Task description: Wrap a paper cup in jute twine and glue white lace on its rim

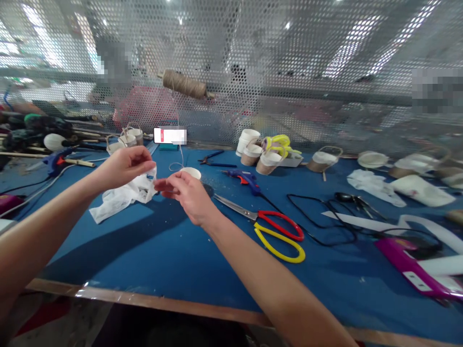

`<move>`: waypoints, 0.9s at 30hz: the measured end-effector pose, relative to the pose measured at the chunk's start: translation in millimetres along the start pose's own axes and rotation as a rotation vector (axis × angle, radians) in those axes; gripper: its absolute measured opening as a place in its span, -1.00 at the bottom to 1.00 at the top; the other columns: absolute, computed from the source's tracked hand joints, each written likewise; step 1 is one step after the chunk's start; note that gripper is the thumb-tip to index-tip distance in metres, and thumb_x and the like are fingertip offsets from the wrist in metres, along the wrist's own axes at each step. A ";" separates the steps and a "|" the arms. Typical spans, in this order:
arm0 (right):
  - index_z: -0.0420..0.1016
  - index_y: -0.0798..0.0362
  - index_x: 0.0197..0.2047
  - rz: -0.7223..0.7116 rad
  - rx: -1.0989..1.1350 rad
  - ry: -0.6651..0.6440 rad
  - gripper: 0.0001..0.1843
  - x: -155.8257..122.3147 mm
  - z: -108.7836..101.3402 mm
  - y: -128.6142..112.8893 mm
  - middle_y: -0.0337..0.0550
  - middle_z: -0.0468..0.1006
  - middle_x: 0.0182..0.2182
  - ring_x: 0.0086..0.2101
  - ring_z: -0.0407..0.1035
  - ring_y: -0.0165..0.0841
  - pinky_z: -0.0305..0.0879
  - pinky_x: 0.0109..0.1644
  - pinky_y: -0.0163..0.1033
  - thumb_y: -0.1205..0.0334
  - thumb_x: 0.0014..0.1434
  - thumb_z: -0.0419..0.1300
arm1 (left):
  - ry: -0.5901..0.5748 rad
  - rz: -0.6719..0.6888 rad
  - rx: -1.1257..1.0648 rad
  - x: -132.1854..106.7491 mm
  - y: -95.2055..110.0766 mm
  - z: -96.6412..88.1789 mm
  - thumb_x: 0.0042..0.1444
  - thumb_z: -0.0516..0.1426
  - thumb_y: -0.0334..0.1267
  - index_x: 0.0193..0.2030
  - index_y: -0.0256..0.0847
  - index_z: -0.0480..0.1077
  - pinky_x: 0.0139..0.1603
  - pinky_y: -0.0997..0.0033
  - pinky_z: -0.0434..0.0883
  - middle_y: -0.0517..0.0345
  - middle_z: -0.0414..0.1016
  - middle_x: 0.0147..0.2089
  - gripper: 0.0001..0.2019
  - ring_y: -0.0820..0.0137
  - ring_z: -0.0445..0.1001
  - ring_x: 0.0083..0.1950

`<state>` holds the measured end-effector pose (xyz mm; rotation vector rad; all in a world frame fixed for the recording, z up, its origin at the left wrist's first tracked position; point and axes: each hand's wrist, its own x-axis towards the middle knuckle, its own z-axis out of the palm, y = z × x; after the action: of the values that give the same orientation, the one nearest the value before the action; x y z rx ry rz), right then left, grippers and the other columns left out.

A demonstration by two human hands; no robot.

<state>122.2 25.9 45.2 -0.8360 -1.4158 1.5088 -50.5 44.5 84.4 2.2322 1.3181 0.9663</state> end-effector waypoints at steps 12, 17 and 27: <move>0.37 0.10 -0.41 0.004 -0.159 0.013 -0.89 -8.4 -8.5 -26.0 -0.39 0.31 -0.70 -0.65 0.25 -0.53 0.32 -0.40 -0.27 0.22 0.05 0.16 | -0.126 -0.018 0.204 -5.1 -16.6 -3.7 -0.08 0.10 -0.24 -0.46 -0.27 0.40 -0.52 0.58 0.18 0.27 0.38 -0.57 -0.86 0.53 0.25 -0.53; 0.36 0.10 -0.43 0.071 -0.113 -0.013 -0.82 -24.4 -25.9 -39.1 -0.37 0.36 -0.60 -0.65 0.21 -0.58 0.29 -0.47 -0.33 0.21 -0.06 0.27 | -0.024 -0.092 0.273 -8.6 -52.5 -9.0 -0.07 0.02 -0.27 -0.46 -0.29 0.42 -0.52 0.52 0.17 0.18 0.41 -0.57 -0.82 0.48 0.25 -0.53; 0.47 0.04 -0.21 -0.300 -0.998 0.034 -0.82 -40.8 -22.6 -12.1 -0.04 0.44 -0.17 -0.12 0.33 -0.22 0.26 -0.03 -0.07 0.33 0.07 0.15 | -0.049 -0.212 0.350 -17.5 -59.4 -17.8 -0.26 0.05 -0.41 -0.50 -0.23 0.46 -0.41 0.47 0.23 0.14 0.48 -0.51 -0.82 0.37 0.37 -0.45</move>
<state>160.3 -3.0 50.5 -1.1305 -2.1709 0.4905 -105.5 58.1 53.6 2.2786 1.7722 0.6398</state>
